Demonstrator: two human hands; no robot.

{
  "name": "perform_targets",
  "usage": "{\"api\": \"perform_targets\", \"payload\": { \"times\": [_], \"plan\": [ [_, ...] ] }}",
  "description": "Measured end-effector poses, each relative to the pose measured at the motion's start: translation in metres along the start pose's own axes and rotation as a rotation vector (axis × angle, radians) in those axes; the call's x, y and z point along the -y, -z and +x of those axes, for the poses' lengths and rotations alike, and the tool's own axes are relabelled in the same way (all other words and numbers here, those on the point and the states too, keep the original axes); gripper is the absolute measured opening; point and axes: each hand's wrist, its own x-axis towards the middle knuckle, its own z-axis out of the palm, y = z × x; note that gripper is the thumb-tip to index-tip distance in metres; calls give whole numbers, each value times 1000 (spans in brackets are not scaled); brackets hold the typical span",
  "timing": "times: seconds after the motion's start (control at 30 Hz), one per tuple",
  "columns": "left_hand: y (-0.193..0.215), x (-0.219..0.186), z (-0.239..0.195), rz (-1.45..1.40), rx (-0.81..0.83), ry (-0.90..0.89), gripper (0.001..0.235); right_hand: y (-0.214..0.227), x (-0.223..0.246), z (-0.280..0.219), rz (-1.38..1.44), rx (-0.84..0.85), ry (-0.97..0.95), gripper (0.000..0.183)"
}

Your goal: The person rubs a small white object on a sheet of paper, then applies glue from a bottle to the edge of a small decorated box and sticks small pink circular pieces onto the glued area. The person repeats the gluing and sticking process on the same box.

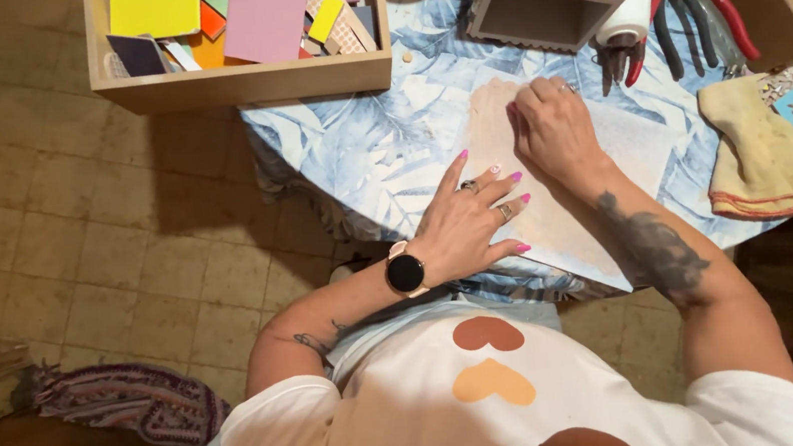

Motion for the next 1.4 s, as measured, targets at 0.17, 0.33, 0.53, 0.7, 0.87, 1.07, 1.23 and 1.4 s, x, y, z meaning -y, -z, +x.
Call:
{"api": "perform_targets", "payload": {
  "times": [0.17, 0.33, 0.53, 0.7, 0.87, 1.07, 1.23, 1.4],
  "plan": [
    [-3, 2, 2, 15, -6, -11, 49, 48, 24, -22, 110, 95, 38, 14],
    [3, 0, 1, -8, 3, -18, 50, 84, 13, -72, 118, 216, 133, 8],
    [2, 2, -1, 25, 2, -23, 53, 60, 17, -44, 110, 159, 152, 10],
    [1, 1, -1, 13, 4, -18, 56, 6, 2, 8, -21, 14, 71, 16],
    [-1, 0, 0, 15, 7, -9, 63, 36, 6, -15, 147, 84, 249, 14],
    [11, -2, 4, 57, 18, -24, 66, 86, -34, -39, 182, 821, 623, 15],
    [14, -5, 22, -26, -38, 26, 55, 85, -25, -29, 124, 740, 375, 18],
    [27, -5, 32, -407, -375, 77, 33, 91, 19, -26, 944, 217, -322, 25]
  ]
}}
